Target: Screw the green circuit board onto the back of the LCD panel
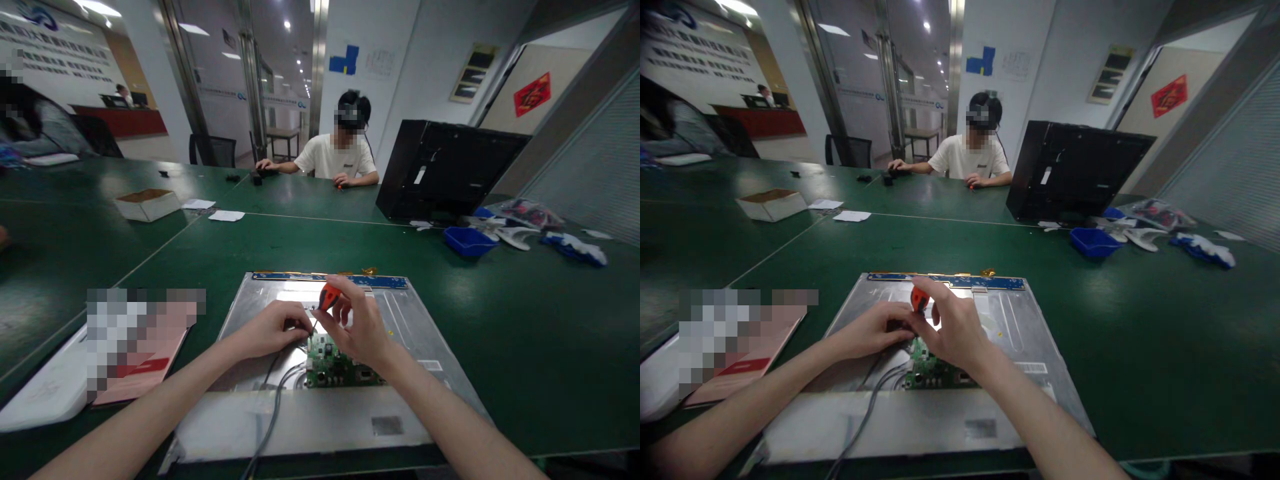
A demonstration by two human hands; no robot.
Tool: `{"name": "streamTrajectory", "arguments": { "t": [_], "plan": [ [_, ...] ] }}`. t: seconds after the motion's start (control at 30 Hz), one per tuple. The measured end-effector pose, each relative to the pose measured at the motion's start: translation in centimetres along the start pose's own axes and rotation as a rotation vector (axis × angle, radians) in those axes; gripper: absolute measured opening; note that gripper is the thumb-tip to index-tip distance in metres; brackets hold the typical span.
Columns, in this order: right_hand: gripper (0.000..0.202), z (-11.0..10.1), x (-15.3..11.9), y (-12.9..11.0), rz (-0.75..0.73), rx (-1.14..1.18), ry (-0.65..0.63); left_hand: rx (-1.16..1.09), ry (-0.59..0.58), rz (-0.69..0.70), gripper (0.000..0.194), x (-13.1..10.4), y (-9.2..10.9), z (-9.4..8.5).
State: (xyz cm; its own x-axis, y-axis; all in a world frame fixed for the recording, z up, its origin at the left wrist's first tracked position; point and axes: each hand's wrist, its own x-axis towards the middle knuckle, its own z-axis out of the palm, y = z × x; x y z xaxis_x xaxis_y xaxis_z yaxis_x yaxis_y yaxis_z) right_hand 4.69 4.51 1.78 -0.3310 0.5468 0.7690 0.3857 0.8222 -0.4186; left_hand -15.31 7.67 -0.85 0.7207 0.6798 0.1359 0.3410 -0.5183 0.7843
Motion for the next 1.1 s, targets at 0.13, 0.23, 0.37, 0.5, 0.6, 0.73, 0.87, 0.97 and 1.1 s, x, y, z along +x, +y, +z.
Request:
{"name": "streamTrajectory", "arguments": {
  "t": [0.13,0.23,0.37,0.5,0.6,0.73,0.87,0.97,1.1],
  "plan": [
    [0.047,-0.2,0.2,0.0,0.003,-0.004,0.015,-0.003,0.004,-0.005,0.01,-0.1,0.1,0.0],
    [0.043,-0.6,0.5,-0.3,0.004,-0.038,0.005,-0.012,0.005,-0.005,0.01,-0.1,0.1,0.0],
    [0.032,-1.5,1.5,-1.2,0.003,-0.154,-0.065,-0.009,0.015,0.015,0.013,-0.1,-0.2,0.1],
    [0.016,-2.9,3.8,-3.1,0.05,-0.397,-0.261,-0.013,0.037,0.028,0.014,-0.1,-0.3,0.2],
    [0.038,-3.5,5.9,-4.7,0.154,-0.623,-0.435,-0.003,0.043,0.038,0.015,-0.2,-0.3,0.2],
    [0.039,-3.3,8.0,-6.4,0.203,-0.739,-0.585,-0.009,0.07,0.041,0.012,-0.2,-0.4,0.3],
    [0.021,-3.0,8.6,-6.9,0.218,-0.733,-0.647,-0.015,0.078,0.039,0.011,-0.2,-0.4,0.4],
    [0.012,-3.5,8.5,-7.1,0.212,-0.668,-0.674,-0.027,0.077,0.06,0.013,-0.2,-0.4,0.4],
    [0.007,-4.6,8.1,-7.3,0.171,-0.584,-0.704,-0.025,0.065,0.073,0.013,-0.2,-0.5,0.4]
  ]
}}
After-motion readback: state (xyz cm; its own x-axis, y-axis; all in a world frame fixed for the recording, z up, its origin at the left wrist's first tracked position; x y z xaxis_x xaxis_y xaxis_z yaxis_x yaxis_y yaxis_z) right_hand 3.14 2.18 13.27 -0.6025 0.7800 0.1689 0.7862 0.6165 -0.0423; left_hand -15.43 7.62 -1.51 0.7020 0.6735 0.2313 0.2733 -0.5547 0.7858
